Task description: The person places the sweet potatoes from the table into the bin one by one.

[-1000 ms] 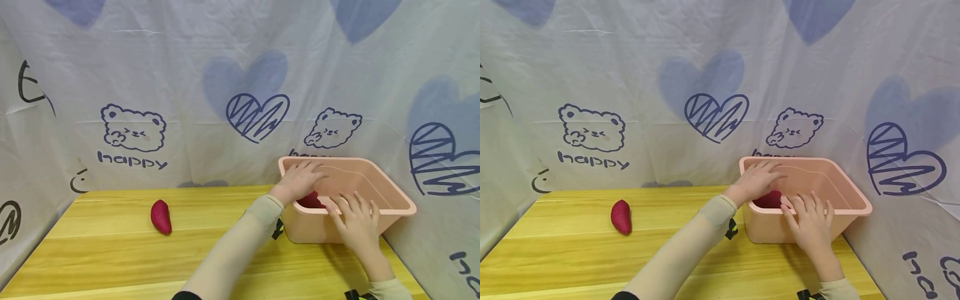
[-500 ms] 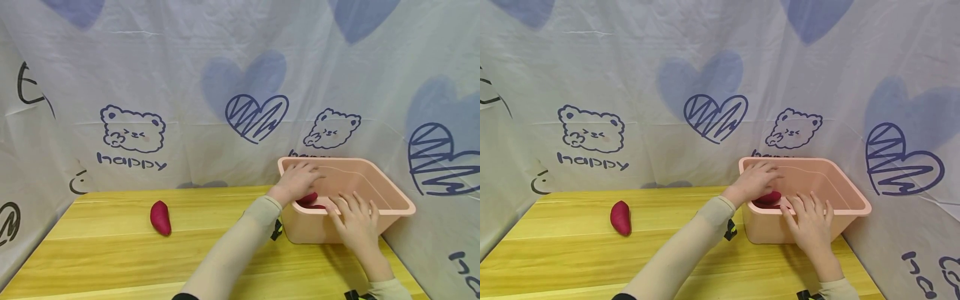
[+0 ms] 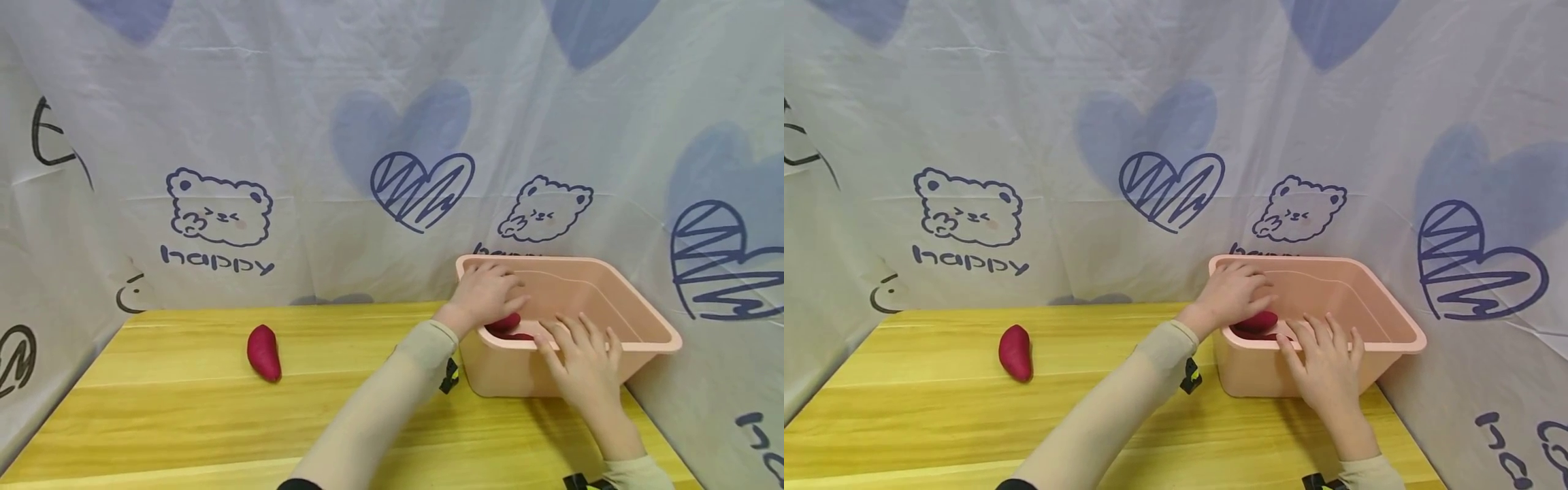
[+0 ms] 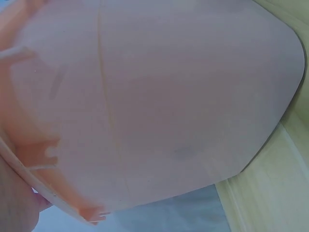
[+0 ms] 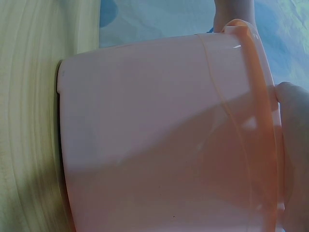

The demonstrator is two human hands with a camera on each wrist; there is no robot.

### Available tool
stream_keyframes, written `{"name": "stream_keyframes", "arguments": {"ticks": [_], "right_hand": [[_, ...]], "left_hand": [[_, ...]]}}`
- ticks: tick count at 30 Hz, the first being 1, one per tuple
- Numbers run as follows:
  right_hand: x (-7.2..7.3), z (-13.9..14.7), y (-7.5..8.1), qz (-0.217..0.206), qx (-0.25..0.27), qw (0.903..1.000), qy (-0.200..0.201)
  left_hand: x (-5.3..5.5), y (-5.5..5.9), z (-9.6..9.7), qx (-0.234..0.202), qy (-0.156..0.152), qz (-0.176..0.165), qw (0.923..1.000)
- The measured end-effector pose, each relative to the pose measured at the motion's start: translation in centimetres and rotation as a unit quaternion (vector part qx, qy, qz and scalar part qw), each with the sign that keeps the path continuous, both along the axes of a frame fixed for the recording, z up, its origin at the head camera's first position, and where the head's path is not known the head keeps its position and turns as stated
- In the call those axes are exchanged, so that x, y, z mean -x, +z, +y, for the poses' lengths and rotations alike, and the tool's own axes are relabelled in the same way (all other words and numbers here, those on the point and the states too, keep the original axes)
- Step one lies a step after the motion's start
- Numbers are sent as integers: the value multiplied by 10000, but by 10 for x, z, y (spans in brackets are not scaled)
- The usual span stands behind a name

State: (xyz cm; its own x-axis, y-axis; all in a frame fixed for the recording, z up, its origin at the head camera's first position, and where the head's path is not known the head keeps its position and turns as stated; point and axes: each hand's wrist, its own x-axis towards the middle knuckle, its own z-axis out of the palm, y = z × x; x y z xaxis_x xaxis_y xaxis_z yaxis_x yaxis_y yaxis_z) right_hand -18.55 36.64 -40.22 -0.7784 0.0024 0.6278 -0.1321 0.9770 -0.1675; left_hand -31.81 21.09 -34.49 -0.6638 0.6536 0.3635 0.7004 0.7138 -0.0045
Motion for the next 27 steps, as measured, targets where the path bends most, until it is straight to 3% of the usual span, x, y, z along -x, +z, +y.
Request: {"name": "stream_keyframes", "arguments": {"ticks": [8, 17, 27], "right_hand": [[0, -2, 1, 69, -11, 10000, 9], [-3, -2, 2, -1, -32, 10000, 2], [-2, -2, 2, -22, 35, 10000, 43]], "left_hand": [[-2, -2, -10, -396, 116, 87, 9991], [-10, -7, -24, -369, 179, 111, 9991], [-22, -18, -51, -1005, 155, 504, 9935]]}}
